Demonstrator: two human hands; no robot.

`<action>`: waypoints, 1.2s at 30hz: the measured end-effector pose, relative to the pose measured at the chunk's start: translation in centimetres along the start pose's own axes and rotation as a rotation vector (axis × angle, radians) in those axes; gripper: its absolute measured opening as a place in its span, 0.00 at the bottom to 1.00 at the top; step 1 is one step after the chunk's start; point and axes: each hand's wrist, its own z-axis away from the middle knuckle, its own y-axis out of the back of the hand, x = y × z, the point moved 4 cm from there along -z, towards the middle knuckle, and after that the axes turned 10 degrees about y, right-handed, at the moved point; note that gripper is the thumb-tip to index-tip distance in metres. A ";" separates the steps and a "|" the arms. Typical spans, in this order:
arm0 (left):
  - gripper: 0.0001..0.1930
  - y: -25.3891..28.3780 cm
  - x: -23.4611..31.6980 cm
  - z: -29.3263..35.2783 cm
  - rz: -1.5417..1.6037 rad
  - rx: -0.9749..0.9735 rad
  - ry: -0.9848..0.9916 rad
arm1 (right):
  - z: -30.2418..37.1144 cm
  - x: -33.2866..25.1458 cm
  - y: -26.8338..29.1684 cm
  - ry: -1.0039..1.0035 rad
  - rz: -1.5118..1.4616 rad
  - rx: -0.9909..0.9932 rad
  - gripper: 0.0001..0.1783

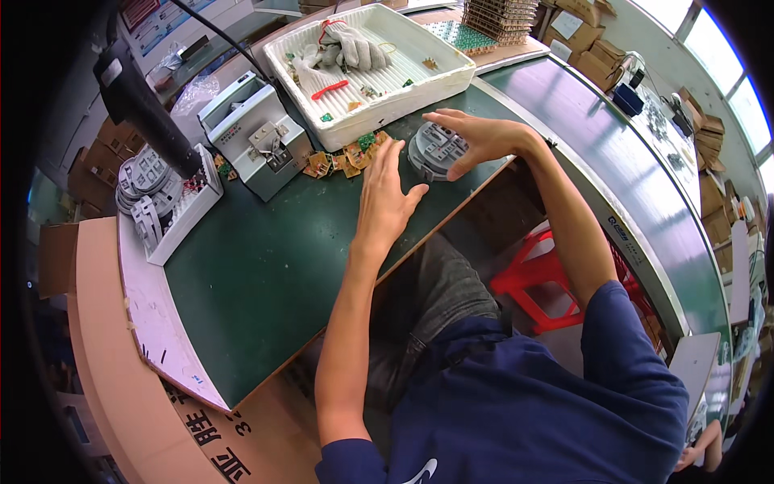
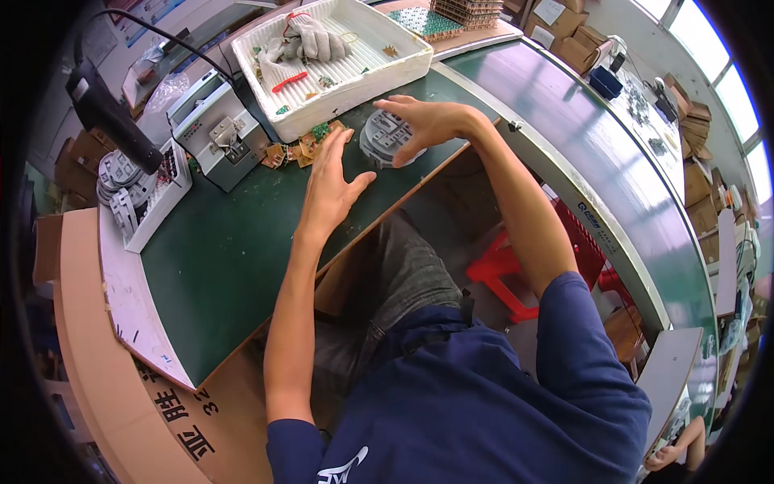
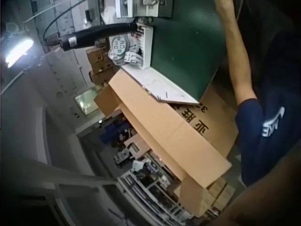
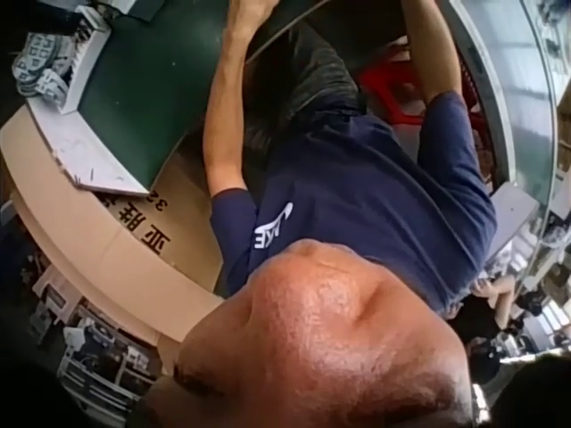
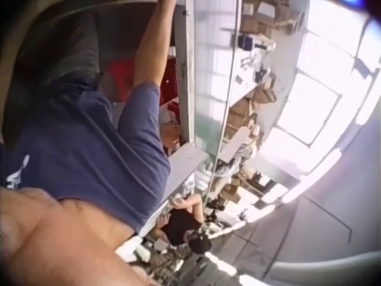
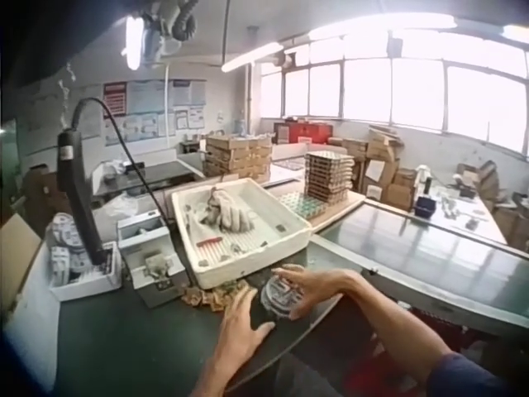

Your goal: Assembling circular components at a factory workbench using a pneumatic screwdriver.

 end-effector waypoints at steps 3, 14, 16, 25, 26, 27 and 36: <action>0.31 -1.2 -0.2 -0.7 0.007 -0.009 -0.058 | 0.1 0.1 -0.4 0.040 0.032 -0.017 0.68; 0.20 -4.5 2.2 -0.4 -0.195 0.009 0.070 | 3.0 1.2 2.5 -0.317 -0.204 0.378 0.61; 0.22 -5.0 2.8 -0.4 -0.146 0.013 0.066 | 2.6 0.6 2.2 -0.369 0.027 0.373 0.63; 0.25 -4.0 2.1 0.6 0.039 0.072 0.083 | 0.1 -0.3 2.7 -0.407 0.130 0.318 0.63; 0.24 -3.8 2.0 0.6 -0.061 0.132 0.003 | -0.5 -0.7 2.6 -0.458 0.197 0.290 0.63; 0.24 -4.0 1.9 0.7 -0.057 0.130 0.002 | -0.9 -0.9 2.3 -0.462 0.198 0.290 0.63; 0.19 -5.7 2.4 2.3 0.017 -0.040 -0.099 | -1.8 -1.1 -0.6 -0.541 0.369 0.148 0.69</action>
